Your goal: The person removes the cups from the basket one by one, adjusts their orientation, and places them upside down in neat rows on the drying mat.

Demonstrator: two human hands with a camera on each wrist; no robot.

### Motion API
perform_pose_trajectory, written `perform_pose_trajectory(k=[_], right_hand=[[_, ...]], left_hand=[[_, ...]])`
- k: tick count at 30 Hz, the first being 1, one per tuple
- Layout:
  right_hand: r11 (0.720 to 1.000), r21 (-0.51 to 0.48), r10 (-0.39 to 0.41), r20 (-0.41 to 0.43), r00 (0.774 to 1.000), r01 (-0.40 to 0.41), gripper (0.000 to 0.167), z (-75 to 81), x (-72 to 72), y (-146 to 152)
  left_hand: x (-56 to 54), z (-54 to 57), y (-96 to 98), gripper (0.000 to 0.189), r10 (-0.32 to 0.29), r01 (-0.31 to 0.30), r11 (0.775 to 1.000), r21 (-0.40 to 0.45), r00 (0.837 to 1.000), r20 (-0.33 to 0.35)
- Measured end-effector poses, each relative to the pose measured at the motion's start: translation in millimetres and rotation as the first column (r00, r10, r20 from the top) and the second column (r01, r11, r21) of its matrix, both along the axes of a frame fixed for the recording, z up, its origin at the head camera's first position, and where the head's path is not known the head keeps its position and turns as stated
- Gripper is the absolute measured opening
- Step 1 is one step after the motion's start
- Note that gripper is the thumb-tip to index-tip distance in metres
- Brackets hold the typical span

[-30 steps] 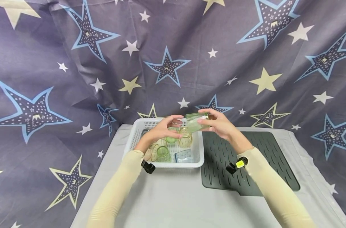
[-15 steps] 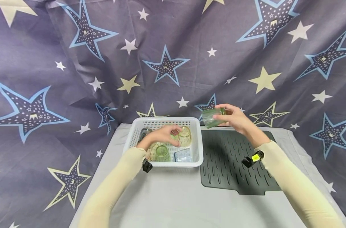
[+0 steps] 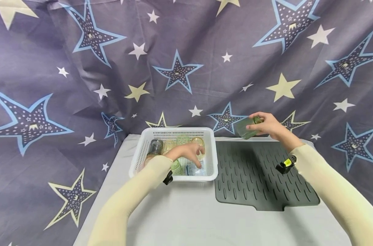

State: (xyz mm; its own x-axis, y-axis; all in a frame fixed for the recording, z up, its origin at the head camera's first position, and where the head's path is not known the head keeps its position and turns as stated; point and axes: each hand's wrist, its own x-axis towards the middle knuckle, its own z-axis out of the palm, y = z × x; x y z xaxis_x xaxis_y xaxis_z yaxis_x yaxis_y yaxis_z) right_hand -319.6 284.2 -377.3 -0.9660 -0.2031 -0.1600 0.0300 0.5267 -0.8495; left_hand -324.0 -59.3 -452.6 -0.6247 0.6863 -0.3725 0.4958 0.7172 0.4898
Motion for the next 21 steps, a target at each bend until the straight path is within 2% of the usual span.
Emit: perform_pose_trajectory(k=[4, 8, 14, 21], right_hand=[[0.991, 0.132, -0.006, -0.027, 1.0, 0.009, 0.063, -3.3, -5.5, 18.8], [0.974, 0.225, -0.012, -0.022, 1.0, 0.017, 0.064, -10.3, -9.2, 38.8], [0.952, 0.304, -0.049, 0.011, 0.999, 0.044, 0.063, -25.0, -14.4, 63.6], [0.91, 0.409, -0.068, -0.026, 0.997, 0.073, 0.064, -39.4, -21.9, 83.4]], left_hand=[[0.6, -9.9, 10.2, 0.077, -0.019, 0.015, 0.99, -0.138, 0.999, -0.028], [1.1, -16.8, 19.0, 0.081, -0.014, 0.003, 0.976, -0.217, 0.999, -0.049], [-1.0, -22.0, 26.3, 0.081, -0.019, 0.0, 0.964, -0.267, 0.997, -0.068], [-4.3, -28.7, 30.4, 0.081, -0.037, 0.019, 0.955, -0.296, 0.998, -0.056]])
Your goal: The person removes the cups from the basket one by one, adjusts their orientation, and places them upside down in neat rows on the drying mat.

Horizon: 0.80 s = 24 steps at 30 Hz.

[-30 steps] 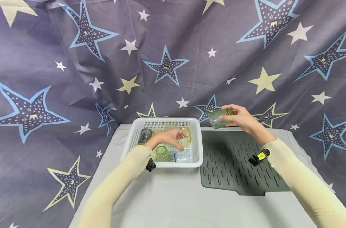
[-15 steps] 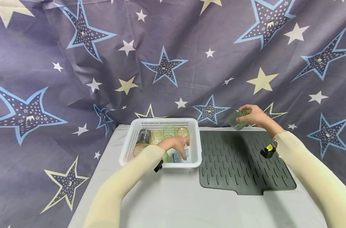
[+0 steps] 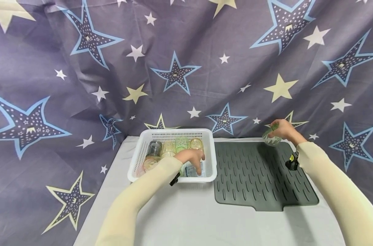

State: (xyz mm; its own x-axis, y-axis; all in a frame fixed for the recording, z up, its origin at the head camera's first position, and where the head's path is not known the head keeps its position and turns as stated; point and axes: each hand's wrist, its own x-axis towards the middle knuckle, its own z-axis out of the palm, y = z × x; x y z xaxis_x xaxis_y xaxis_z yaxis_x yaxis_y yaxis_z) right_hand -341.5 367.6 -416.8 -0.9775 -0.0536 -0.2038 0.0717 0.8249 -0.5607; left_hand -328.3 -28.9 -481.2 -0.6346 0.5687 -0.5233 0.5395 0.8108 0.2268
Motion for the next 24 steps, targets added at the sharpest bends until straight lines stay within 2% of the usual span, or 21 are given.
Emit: perform_pose_trajectory(k=[8, 11, 16, 24], right_hand=[[0.995, 0.098, 0.031, -0.048, 0.998, -0.027, 0.062, -10.1, 3.7, 10.2], [0.993, 0.118, 0.02, -0.029, 0.999, -0.017, 0.064, -13.5, 5.9, 13.1], [0.996, 0.083, -0.013, 0.006, 1.0, 0.012, 0.065, -23.4, 7.5, 18.8], [0.996, 0.091, -0.021, 0.067, 0.998, 0.015, 0.068, -33.6, 11.0, 21.2]], left_hand=[[0.2, 0.4, 2.3, 0.083, 0.021, -0.02, 0.999, -0.039, 1.0, 0.012], [-0.4, -1.1, 2.6, 0.082, 0.008, -0.008, 0.998, -0.056, 1.0, -0.003], [-0.9, -6.5, 4.5, 0.081, -0.016, 0.015, 0.997, -0.079, 1.0, -0.008], [4.9, -10.3, 6.3, 0.074, 0.014, -0.014, 0.998, -0.059, 1.0, 0.012]])
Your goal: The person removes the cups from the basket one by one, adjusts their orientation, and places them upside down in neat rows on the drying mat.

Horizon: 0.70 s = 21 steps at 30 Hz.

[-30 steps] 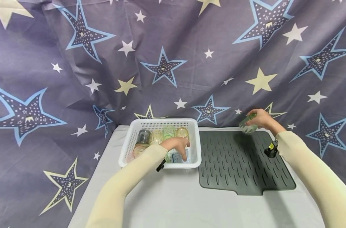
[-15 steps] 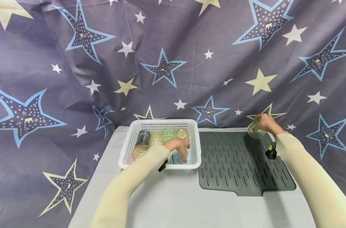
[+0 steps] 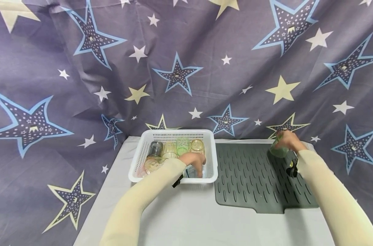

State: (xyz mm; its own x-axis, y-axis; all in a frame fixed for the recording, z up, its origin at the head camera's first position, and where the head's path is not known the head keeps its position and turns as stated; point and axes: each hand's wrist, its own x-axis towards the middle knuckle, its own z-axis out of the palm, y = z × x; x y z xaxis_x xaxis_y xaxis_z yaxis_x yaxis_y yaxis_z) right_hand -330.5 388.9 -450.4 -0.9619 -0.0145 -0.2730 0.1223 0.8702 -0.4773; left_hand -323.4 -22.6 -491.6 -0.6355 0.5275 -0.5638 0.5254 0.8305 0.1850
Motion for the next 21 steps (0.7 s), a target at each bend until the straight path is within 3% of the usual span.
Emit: perform_pose_trajectory(k=[6, 13, 17, 21], right_hand=[[1.0, -0.01, -0.007, 0.031, 0.999, 0.007, 0.069, -9.7, 0.1, 4.2], [1.0, -0.003, 0.005, 0.012, 1.0, -0.005, 0.071, -16.9, 0.9, 8.8], [1.0, 0.002, 0.018, 0.016, 1.0, -0.018, 0.071, -18.3, 2.2, 12.9], [1.0, 0.01, 0.014, 0.032, 0.999, -0.014, 0.07, -18.5, 3.4, 17.3]], left_hand=[[0.6, 1.0, -0.8, 0.068, 0.018, -0.018, 1.0, 0.011, 1.0, -0.006], [1.2, 2.7, -5.0, 0.061, 0.078, -0.08, 0.995, 0.053, 0.996, 0.042], [0.9, 5.9, -8.1, 0.062, 0.072, -0.073, 0.997, 0.035, 0.997, 0.032], [-0.9, 10.7, -10.8, 0.065, 0.024, -0.024, 1.0, 0.001, 0.999, -0.032]])
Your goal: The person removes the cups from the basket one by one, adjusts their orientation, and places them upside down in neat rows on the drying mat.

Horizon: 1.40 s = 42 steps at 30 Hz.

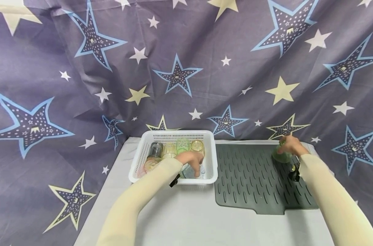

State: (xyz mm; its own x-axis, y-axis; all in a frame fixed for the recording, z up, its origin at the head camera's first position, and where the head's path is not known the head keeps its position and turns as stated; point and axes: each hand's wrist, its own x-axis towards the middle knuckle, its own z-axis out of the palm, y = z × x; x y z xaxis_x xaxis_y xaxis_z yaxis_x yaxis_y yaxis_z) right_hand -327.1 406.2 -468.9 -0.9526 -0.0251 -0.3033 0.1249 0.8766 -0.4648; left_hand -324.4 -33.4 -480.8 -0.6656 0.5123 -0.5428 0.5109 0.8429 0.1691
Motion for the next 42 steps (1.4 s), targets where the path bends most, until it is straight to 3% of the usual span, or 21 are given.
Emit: perform_pose_trajectory(k=[8, 16, 20, 30, 35, 39, 42], right_hand=[[1.0, 0.004, -0.002, 0.002, 1.0, 0.002, 0.068, -1.7, 3.5, -1.9], [1.0, 0.003, 0.0, -0.018, 1.0, 0.0, 0.065, -6.2, 6.0, -4.6], [1.0, -0.01, -0.004, 0.006, 1.0, 0.004, 0.066, -10.6, 6.0, -4.4], [1.0, -0.021, -0.005, 0.014, 1.0, 0.005, 0.07, -20.0, 4.8, -1.0], [1.0, -0.023, -0.001, 0.005, 1.0, 0.001, 0.072, -25.3, 3.6, 2.7], [1.0, -0.025, -0.003, -0.005, 1.0, 0.003, 0.073, -28.6, 3.8, 4.4], [1.0, -0.03, -0.005, -0.014, 1.0, 0.005, 0.074, -28.6, 4.4, 3.5]], left_hand=[[1.6, 11.7, -7.3, 0.069, -0.025, 0.025, 0.999, 0.03, 0.999, -0.024], [3.9, 36.3, -20.4, 0.07, -0.018, 0.015, 0.986, 0.169, 1.0, 0.018], [2.8, 45.0, -29.6, 0.069, -0.041, 0.031, 0.963, 0.267, 0.999, 0.034], [-3.0, 65.9, -56.5, 0.068, -0.006, -0.014, 0.886, 0.463, 0.999, 0.043], [-2.1, 68.7, -70.4, 0.066, 0.03, -0.049, 0.837, 0.546, 0.999, 0.045], [-1.9, 67.3, -80.3, 0.063, 0.079, -0.116, 0.776, 0.62, 0.993, 0.087], [-3.3, 66.8, -86.0, 0.061, 0.105, -0.17, 0.714, 0.679, 0.985, 0.136]])
